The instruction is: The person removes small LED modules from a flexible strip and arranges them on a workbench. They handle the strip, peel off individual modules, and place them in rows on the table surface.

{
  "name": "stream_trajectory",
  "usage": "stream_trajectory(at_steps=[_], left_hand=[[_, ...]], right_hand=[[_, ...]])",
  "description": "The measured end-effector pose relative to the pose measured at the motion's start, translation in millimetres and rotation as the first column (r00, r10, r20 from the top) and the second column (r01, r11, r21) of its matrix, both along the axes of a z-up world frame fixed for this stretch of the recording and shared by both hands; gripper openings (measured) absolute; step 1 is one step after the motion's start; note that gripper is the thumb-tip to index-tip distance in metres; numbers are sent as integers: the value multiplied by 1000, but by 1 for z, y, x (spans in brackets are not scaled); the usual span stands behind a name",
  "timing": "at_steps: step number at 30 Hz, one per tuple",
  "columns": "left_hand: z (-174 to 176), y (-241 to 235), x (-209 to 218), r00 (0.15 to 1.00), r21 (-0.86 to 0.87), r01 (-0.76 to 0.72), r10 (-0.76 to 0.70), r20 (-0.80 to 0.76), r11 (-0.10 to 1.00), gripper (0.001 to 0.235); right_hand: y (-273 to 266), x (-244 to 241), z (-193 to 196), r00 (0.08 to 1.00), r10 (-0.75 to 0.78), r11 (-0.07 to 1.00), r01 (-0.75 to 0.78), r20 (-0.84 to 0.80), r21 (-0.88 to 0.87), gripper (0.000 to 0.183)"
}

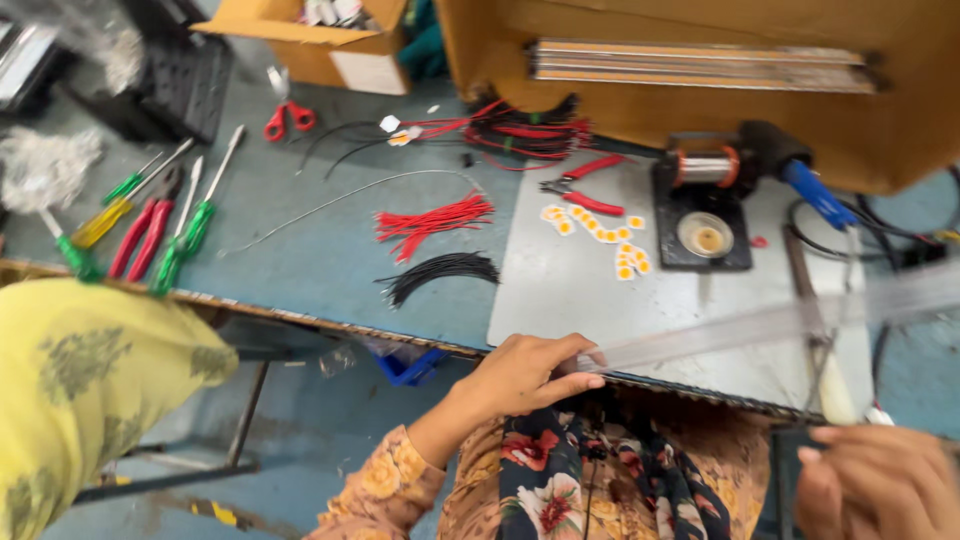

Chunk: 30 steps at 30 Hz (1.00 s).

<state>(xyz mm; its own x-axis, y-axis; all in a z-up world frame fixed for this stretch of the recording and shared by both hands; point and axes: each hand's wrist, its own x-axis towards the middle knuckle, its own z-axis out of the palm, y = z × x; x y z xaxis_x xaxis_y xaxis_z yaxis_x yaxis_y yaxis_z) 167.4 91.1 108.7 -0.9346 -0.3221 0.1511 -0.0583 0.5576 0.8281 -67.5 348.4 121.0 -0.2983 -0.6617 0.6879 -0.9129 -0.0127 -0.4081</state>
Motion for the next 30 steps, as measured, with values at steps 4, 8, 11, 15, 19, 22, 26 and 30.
stream_trajectory(at_steps=[4,8,11,15,19,22,26,30], left_hand=[[14,-17,16,973,-171,223,-210,90,960,34],[11,-58,7,980,-185,199,-199,18,962,37],[-8,-145,-9,970,-108,-222,207,-131,969,39],[-59,-259,-24,763,-326,-634,636,-114,702,32],[-107,-303,-45,686,-566,-611,727,-30,553,38],[-118,-310,-57,644,-627,-594,765,3,503,32],[-108,-314,-55,680,-621,-595,731,-52,510,32],[-81,-281,-42,722,-388,-663,685,-102,640,23]], right_hand=[[-13,-11,7,912,150,925,7,-382,381,51],[-19,-13,4,865,129,670,284,-484,686,57],[-6,-18,-10,920,-168,504,388,-353,772,47],[18,-15,-41,910,-402,765,271,104,585,30],[37,-2,-62,795,-534,784,339,287,520,27],[45,1,-62,780,-564,758,359,271,544,27],[41,-4,-54,842,-504,787,356,191,504,37],[30,-3,-48,883,-443,828,337,154,449,44]])
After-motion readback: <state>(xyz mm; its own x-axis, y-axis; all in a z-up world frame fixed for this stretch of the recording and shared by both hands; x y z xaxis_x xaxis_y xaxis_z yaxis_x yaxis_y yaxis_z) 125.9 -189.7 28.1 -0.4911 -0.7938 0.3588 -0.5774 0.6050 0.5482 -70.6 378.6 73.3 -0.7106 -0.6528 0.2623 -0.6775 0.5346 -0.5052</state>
